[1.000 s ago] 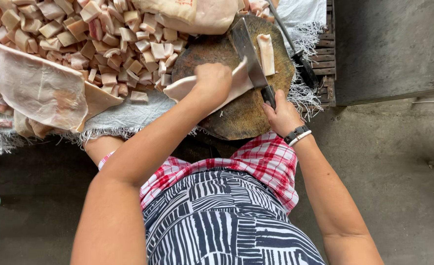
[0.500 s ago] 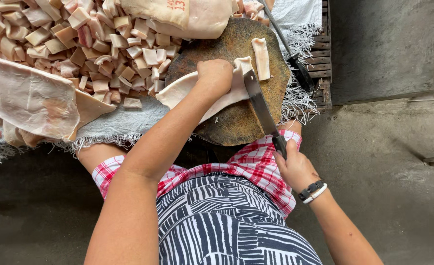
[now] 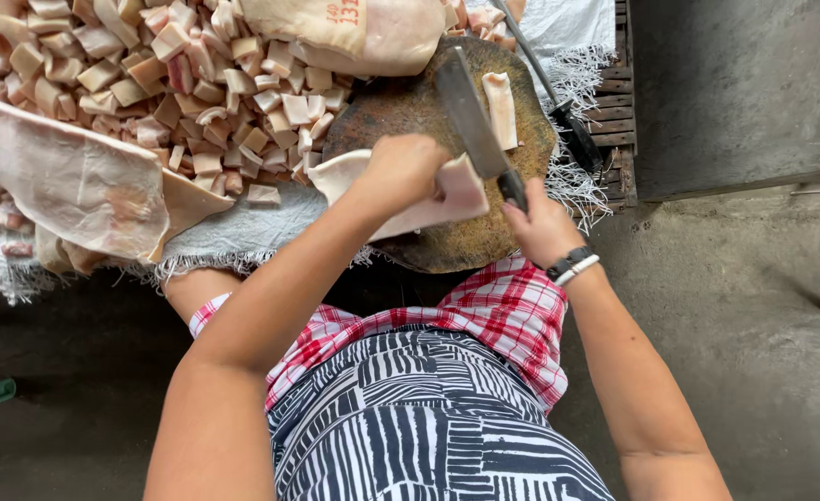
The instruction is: The person cuts pieces of pork skin into smaller cubes using a cleaver on a wooden cutting board.
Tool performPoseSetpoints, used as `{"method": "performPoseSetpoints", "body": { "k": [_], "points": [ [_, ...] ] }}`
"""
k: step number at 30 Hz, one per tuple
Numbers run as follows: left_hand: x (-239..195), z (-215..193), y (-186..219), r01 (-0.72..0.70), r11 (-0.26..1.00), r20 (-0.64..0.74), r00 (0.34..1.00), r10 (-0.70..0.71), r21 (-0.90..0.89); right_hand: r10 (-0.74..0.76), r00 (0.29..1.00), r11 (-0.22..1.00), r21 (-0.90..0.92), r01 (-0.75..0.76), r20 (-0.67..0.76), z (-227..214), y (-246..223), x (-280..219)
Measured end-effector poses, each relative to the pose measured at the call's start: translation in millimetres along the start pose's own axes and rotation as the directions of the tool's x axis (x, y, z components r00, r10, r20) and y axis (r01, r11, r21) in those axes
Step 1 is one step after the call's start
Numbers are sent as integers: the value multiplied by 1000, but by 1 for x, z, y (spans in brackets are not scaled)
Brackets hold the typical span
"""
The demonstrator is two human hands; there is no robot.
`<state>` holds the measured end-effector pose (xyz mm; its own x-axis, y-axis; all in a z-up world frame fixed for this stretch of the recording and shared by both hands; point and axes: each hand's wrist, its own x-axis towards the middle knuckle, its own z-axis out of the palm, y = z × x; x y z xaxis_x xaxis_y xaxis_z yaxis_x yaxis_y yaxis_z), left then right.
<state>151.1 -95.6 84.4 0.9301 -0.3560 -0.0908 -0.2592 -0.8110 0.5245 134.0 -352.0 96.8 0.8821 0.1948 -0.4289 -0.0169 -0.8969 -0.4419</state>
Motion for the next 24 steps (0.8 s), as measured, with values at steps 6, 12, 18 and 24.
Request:
{"method": "performPoseSetpoints", "body": {
  "k": [6, 12, 18, 24],
  "points": [
    [49, 9, -1, 243, 955, -135, 966, -222, 171, -78, 971, 993, 66, 95, -224, -15, 5, -36],
    [54, 9, -24, 299, 948, -394, 888, -237, 104, -259, 919, 964, -25, 264, -296, -9, -6, -48],
    [-12, -29, -47, 334, 920, -484, 782, -393, -207, -300, 866, 922, 113, 371, -400, -44, -19, -70],
    [-87, -55, -55, 474, 800, -449, 663, -600, -368, -345, 787, 850, 186, 494, -512, -22, -13, -69]
  ]
}}
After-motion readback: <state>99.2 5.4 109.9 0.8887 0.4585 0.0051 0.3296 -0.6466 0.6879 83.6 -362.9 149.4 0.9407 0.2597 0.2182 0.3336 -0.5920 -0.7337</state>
